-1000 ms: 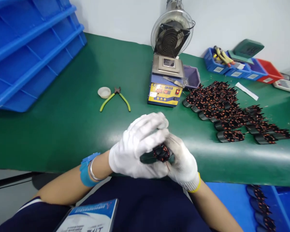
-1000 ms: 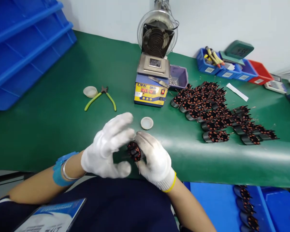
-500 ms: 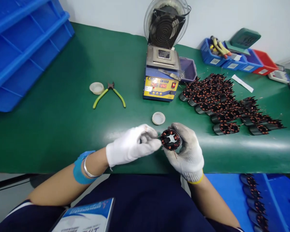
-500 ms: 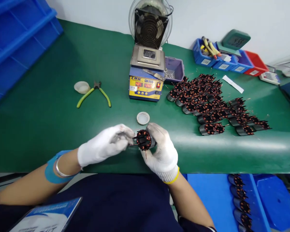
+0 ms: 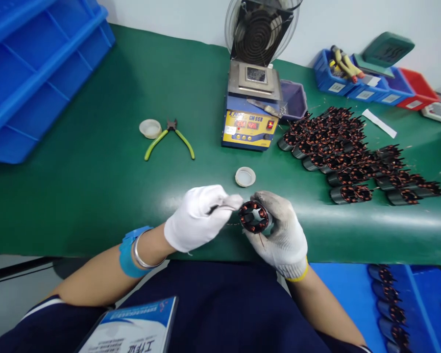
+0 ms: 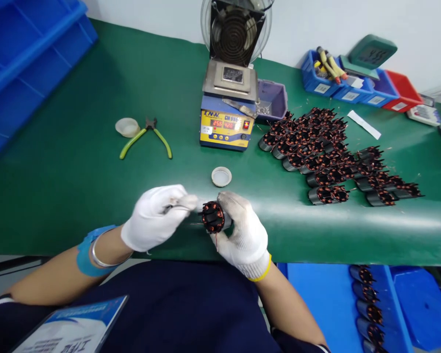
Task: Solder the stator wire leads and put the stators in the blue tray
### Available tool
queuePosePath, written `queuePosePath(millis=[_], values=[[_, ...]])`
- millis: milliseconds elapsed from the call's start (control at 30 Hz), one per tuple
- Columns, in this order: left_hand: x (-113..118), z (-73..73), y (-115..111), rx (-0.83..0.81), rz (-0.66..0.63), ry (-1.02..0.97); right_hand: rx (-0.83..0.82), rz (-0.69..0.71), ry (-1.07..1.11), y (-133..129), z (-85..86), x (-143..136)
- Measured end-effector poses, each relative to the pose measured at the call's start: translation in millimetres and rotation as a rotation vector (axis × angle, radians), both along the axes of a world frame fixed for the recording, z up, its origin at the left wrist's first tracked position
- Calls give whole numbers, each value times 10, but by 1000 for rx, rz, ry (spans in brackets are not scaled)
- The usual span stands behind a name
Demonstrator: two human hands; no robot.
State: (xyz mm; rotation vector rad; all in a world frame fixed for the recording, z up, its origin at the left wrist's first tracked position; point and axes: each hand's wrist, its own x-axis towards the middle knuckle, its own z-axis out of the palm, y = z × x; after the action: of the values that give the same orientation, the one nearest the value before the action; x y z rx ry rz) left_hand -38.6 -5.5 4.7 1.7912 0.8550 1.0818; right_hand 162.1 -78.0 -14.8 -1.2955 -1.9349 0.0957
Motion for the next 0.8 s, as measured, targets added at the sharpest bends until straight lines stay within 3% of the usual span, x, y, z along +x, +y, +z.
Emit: queuePosePath(millis=[133,200,433,600,800], values=[[-22,7,13,-192,373,-345,-50,-173,-73,23,-3,115],[4,-17,45,-317,442,-439,-57,-236,-123,78,-40,232],[140,-259,274,-557,357,-362,-184,-287,-308,394,-98,493],[129,-340,449,-676,383,-394,-408,-286,-501,545,95,407],[112,-347,470,-703,343,-405,-550,-331,-653,693,337,276]])
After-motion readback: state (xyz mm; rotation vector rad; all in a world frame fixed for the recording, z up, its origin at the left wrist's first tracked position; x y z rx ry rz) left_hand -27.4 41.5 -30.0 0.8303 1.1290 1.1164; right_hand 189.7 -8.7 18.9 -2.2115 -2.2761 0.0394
